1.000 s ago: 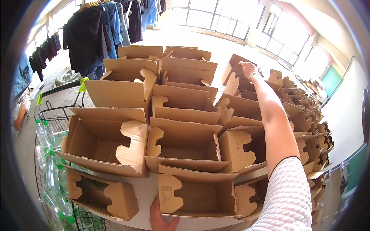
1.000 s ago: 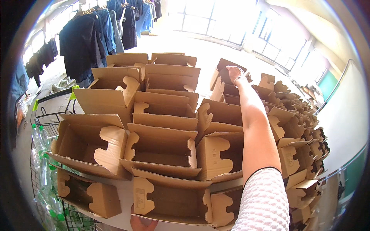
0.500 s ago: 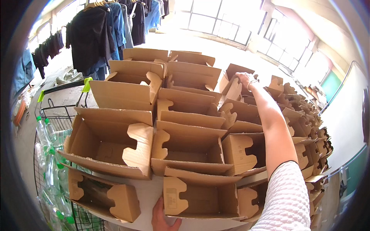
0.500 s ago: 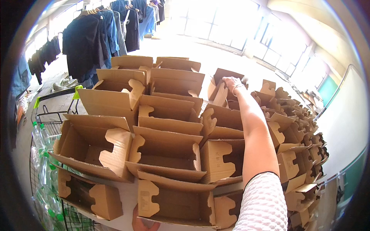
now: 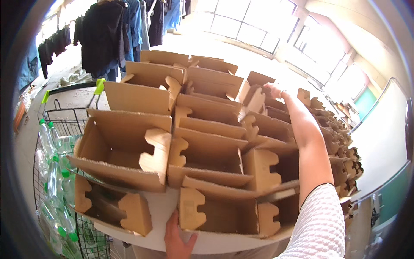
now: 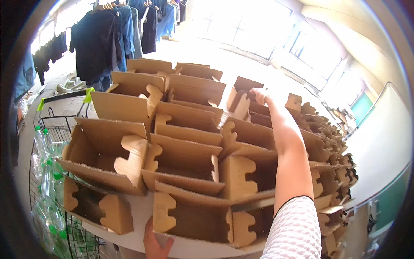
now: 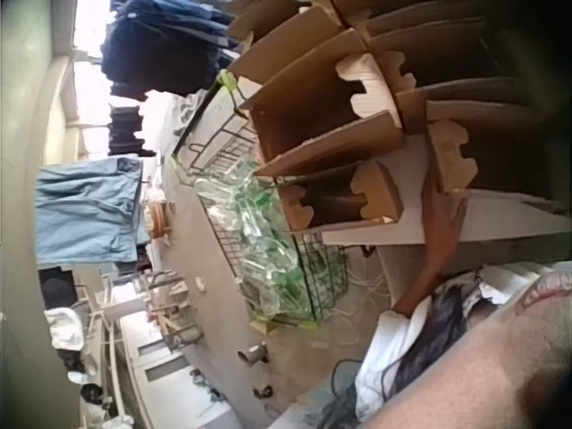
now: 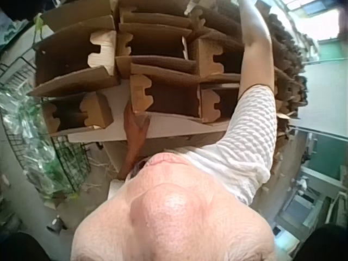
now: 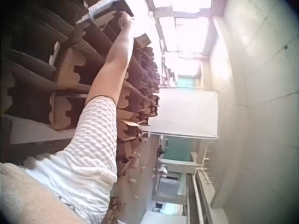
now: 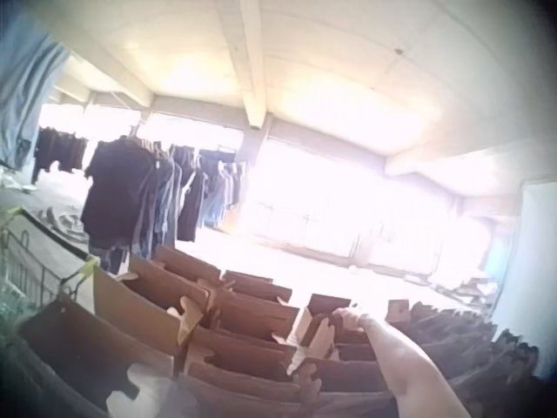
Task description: The person picks up plastic water bottles from a wire cart and places them one by one into cardboard boxes arranged on a table.
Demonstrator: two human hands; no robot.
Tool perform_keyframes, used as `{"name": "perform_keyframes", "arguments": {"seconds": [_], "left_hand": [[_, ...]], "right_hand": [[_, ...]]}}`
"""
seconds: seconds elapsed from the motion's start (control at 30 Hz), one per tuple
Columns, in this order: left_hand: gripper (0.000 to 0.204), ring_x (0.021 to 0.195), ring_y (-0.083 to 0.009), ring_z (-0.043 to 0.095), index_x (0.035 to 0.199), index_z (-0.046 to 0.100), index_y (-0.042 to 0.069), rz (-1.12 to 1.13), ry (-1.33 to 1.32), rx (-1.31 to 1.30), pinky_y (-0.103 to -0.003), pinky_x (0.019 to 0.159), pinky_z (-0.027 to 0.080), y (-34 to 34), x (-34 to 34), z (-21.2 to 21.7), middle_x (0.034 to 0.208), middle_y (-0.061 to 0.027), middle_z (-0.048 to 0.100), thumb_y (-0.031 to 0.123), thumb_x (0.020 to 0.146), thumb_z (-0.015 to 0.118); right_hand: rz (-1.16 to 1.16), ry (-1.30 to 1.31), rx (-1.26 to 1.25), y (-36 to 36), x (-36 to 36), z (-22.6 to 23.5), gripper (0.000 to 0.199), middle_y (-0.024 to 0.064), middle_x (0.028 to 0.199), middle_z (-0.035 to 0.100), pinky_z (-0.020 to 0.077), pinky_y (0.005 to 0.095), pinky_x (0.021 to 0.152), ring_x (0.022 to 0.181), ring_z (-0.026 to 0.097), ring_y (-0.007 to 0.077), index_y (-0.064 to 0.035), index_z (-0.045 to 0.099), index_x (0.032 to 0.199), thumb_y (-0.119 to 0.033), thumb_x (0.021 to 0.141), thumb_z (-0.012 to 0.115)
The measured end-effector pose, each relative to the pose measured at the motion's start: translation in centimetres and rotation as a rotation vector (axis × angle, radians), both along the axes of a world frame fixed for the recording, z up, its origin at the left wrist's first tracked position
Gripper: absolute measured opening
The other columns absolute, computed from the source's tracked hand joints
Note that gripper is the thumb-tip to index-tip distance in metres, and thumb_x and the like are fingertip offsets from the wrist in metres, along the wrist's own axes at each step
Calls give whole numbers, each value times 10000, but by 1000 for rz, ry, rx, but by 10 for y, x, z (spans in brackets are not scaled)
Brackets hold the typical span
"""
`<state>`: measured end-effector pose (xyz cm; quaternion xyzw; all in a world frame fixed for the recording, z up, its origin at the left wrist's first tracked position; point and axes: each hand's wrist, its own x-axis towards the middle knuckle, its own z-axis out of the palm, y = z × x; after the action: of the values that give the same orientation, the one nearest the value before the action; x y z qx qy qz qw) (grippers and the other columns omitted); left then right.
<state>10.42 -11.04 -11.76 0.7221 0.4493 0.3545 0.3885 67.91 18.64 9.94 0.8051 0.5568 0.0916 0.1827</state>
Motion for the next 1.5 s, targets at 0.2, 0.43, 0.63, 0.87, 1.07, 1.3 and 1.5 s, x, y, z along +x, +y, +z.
{"name": "perform_keyframes", "arguments": {"seconds": [0.2,0.43,0.63,0.87,1.07,1.3,1.5], "left_hand": [[886,1355,-437,461,1537,326,-9,57,49,-22,-470,1150,369,-4,5,8,1498,-243,457,80,798,806],[819,1357,-404,472,1537,343,-3,39,-57,42,-448,1139,381,-2,7,1,1492,-228,468,90,849,778],[781,1345,-389,487,1525,370,3,19,-102,68,-425,1129,391,-1,11,-8,1474,-222,488,86,857,767],[754,1355,-359,491,1511,397,-1,-1,-117,33,-409,1138,387,-1,4,-4,1478,-212,494,64,852,759],[752,1361,-374,485,1509,402,13,3,-118,149,-418,1141,386,-6,13,-5,1477,-214,496,62,849,758],[757,1359,-389,481,1518,380,3,18,-45,101,-434,1130,396,-8,14,-3,1480,-219,490,73,861,749],[749,1359,-384,483,1525,372,0,35,-16,156,-430,1130,397,-3,11,-11,1483,-220,487,94,879,739]], "right_hand": [[275,626,-6,-49,1,53,497,79,1283,676,506,342,1001,1192,618,176,-97,612,1386,-406,998,646],[249,762,-267,-200,-103,57,759,149,1542,491,397,393,1182,1437,455,249,-74,507,1481,-218,806,822],[86,544,78,-211,-115,-25,498,137,1162,743,543,410,961,1050,701,313,-183,735,1258,-36,792,638],[465,117,162,-225,-74,-35,270,160,1089,733,543,428,944,1100,678,342,-64,747,1015,-33,758,672],[179,110,97,-301,-3,-21,439,122,1224,709,521,416,1000,1160,651,324,-117,719,1198,7,784,644],[405,276,628,-330,-68,14,385,93,1163,736,538,387,960,1090,689,303,-124,710,1202,-237,837,756],[362,613,-80,-408,-251,42,518,124,936,758,553,403,798,874,712,307,-89,791,988,-572,807,750]]}}
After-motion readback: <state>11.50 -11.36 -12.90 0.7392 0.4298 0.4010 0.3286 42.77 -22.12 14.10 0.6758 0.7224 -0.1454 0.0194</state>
